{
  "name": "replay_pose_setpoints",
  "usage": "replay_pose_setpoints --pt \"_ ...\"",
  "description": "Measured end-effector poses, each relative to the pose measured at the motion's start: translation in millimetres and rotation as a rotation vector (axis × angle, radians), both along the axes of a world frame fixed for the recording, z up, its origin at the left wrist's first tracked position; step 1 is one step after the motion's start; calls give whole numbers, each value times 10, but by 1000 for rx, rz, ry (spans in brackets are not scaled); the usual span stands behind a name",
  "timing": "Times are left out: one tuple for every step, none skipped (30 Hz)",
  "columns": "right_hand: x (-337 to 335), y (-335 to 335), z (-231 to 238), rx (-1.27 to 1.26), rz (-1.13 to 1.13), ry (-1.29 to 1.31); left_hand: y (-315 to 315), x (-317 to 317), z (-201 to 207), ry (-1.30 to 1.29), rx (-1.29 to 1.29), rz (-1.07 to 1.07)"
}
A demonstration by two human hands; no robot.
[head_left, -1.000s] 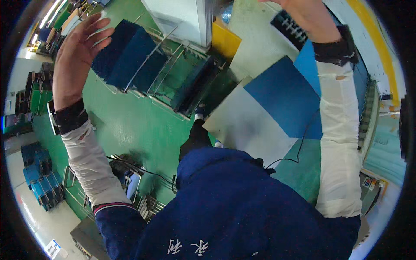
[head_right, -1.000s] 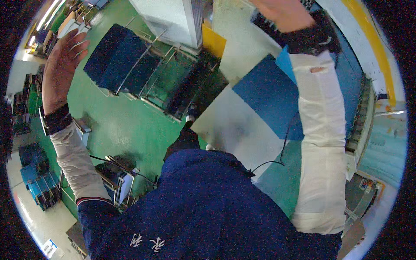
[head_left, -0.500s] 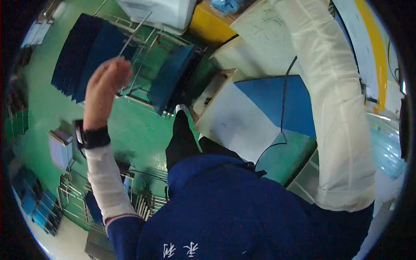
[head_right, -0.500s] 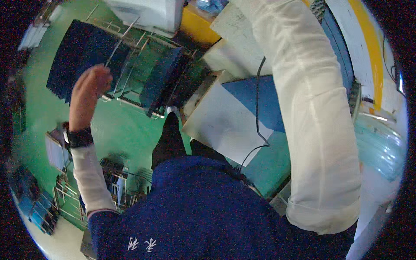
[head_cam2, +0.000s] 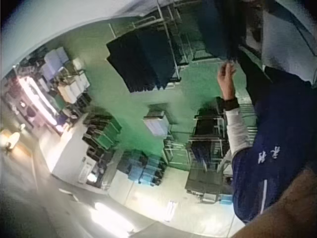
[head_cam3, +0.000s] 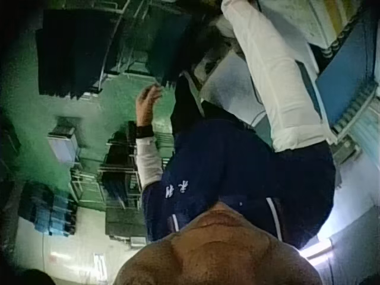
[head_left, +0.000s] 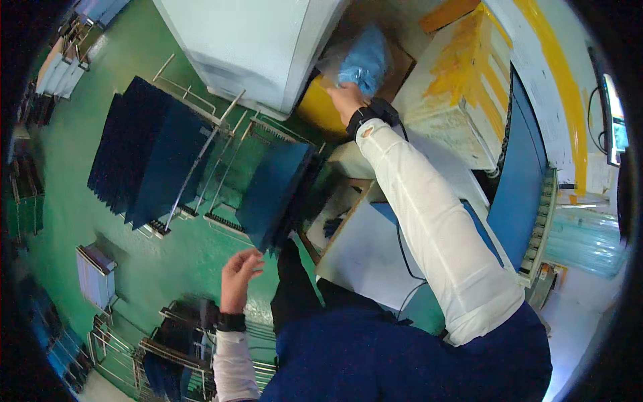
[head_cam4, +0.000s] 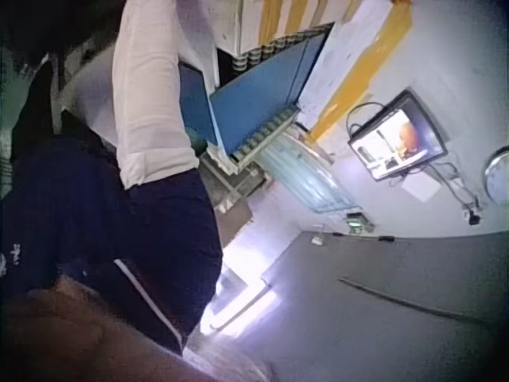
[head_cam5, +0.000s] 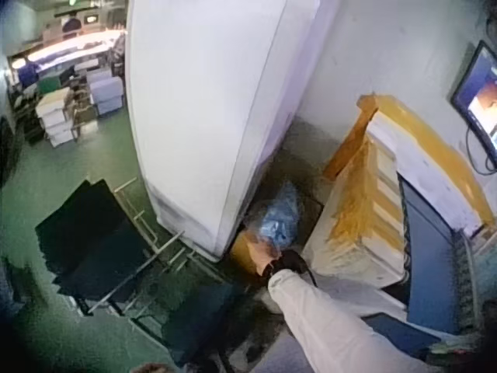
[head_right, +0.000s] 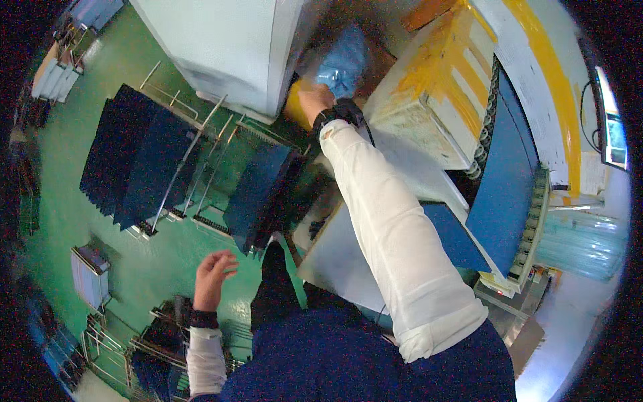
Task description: Removing metal sheets from a machine, inspecting them, and handling a blue uniform/garment.
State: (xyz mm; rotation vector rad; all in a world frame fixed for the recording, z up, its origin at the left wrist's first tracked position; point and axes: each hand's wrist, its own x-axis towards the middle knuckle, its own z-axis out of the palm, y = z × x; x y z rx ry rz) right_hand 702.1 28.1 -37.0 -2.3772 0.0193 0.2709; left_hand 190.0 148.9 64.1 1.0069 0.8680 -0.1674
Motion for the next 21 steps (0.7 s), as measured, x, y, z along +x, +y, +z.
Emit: replay_pose_setpoints --pt "-111 160 -63 -14 -64 -11 24 -131 -46 32 -10 38" --pt "-301 292 -29 -30 -128 -22 36 -250 -82 40 4 52" --pt "-429 391 190 -236 -107 43 31 -354 -114 67 10 68" --pt "-446 327 357 18 -112 101 13 -361 -154 74 7 73" --pt "-374 242 343 -33 -192 77 -9 -347 -206 62 10 71" --pt "-294 201 317 -83 -271 55 -18 -333 -260 68 -16 77" --pt "-178 157 312 -79 -274 42 -22 -317 -295 71 -44 81" --pt "-81 140 263 -86 -357 86 -11 -321 -326 64 -40 81" --pt "6 139 203 -92 -439 131 8 -325 -353 79 -50 104" --pt "86 125 73 -85 -439 126 29 -339 -376 94 -60 126" --pt "167 108 -46 17 -491 22 59 -335 -419 96 -86 141" --pt "266 94 -153 120 -540 -84 84 -330 -439 83 -84 136" --pt "80 320 -63 14 -543 47 143 -458 -432 132 -67 179" --pt "221 252 -160 22 -550 32 172 -453 -441 145 -66 200" --pt "350 149 -243 41 -503 54 209 -447 -462 167 -79 218" --pt "464 84 -332 57 -453 78 235 -466 -488 156 -78 212" --pt "414 124 -243 -13 -401 208 269 -520 -509 183 -68 252" --pt "422 195 -307 -4 -399 211 299 -577 -537 211 -56 292" --pt "500 183 -333 -66 -453 246 312 -596 -578 203 -59 310" --pt "481 281 -363 -126 -497 299 333 -644 -597 204 -49 314" --pt "447 329 -371 -175 -378 297 349 -682 -608 231 -57 336"
